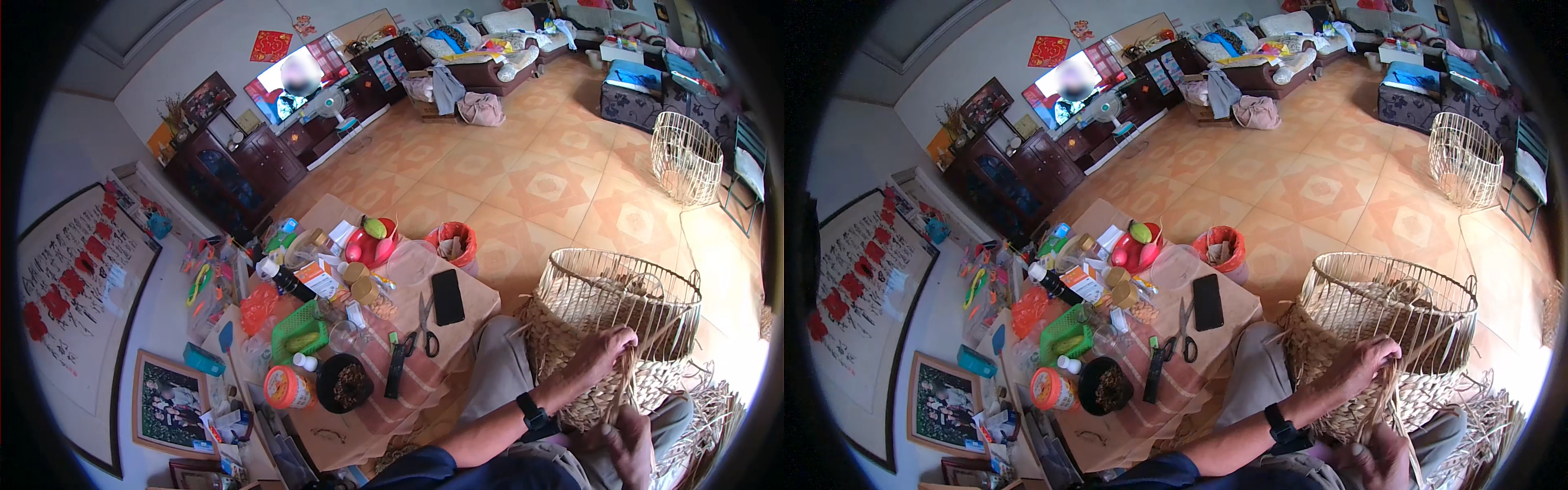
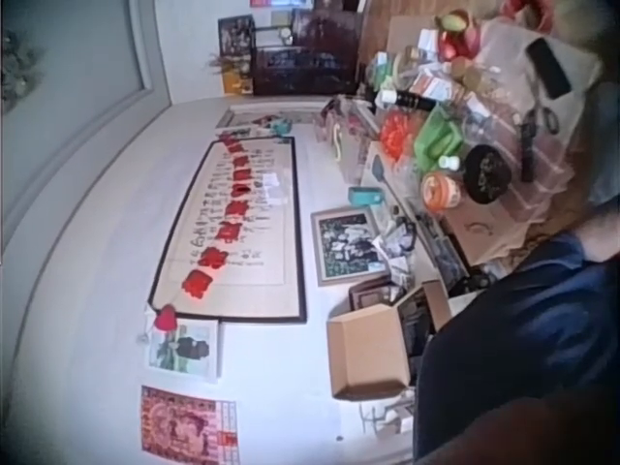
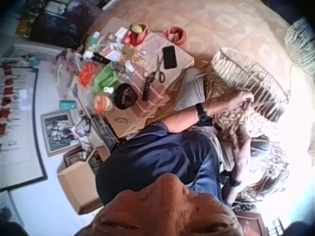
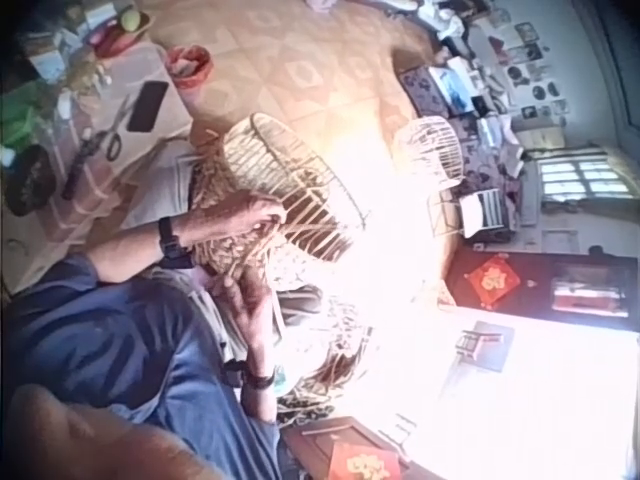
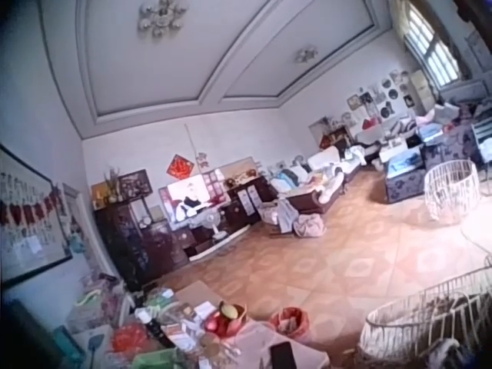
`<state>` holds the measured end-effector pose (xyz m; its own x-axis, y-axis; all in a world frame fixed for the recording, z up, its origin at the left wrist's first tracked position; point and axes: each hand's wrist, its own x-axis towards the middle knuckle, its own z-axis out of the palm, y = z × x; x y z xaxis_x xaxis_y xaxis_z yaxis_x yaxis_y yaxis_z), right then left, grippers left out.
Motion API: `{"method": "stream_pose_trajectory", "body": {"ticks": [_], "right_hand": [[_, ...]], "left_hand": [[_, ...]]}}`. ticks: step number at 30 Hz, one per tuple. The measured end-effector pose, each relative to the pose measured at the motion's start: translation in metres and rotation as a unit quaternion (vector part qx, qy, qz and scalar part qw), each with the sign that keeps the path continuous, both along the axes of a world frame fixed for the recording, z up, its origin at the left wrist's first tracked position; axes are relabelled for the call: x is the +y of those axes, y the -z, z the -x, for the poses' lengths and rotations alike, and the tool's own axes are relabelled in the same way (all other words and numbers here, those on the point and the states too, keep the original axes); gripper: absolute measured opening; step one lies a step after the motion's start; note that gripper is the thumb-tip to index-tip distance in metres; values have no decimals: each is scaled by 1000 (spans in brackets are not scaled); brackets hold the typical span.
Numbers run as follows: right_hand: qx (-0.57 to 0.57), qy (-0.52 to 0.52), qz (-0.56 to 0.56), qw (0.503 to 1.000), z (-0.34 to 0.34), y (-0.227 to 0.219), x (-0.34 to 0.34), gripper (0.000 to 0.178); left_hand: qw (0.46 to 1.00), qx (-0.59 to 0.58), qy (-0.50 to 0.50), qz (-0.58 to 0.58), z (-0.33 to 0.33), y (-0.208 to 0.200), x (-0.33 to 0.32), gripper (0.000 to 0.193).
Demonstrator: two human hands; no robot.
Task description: The recorder is weaving a large bamboo basket using strips of bamboo.
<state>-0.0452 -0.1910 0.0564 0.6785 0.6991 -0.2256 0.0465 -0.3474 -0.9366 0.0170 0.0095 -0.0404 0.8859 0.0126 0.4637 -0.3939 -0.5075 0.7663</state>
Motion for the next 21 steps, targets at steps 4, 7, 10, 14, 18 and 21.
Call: {"method": "stream_pose_trajectory", "body": {"ticks": [4, 7, 10, 14, 18, 21], "right_hand": [[-128, 0, -70, 989, 12, 20, -20, 31], [405, 127, -267, 865, 33, -8, -14, 28], [274, 54, -285, 917, 23, -10, -24, 23], [121, 338, -262, 896, -16, 75, -106, 37], [-39, 386, -70, 919, -96, 137, -225, 29], [-138, 297, 82, 941, -124, 145, -264, 16]], "left_hand": [[1000, -17, 6, -1, -1, -6, 3, 28], [1000, 4, -1, -4, 0, -6, 3, 28], [1000, 4, -11, -26, 1, -8, 1, 27], [999, 23, 3, -40, 1, -15, 3, 21], [997, 24, 28, -74, 3, -19, 7, 17], [995, 16, 53, -81, -1, -18, 8, 16]]}}
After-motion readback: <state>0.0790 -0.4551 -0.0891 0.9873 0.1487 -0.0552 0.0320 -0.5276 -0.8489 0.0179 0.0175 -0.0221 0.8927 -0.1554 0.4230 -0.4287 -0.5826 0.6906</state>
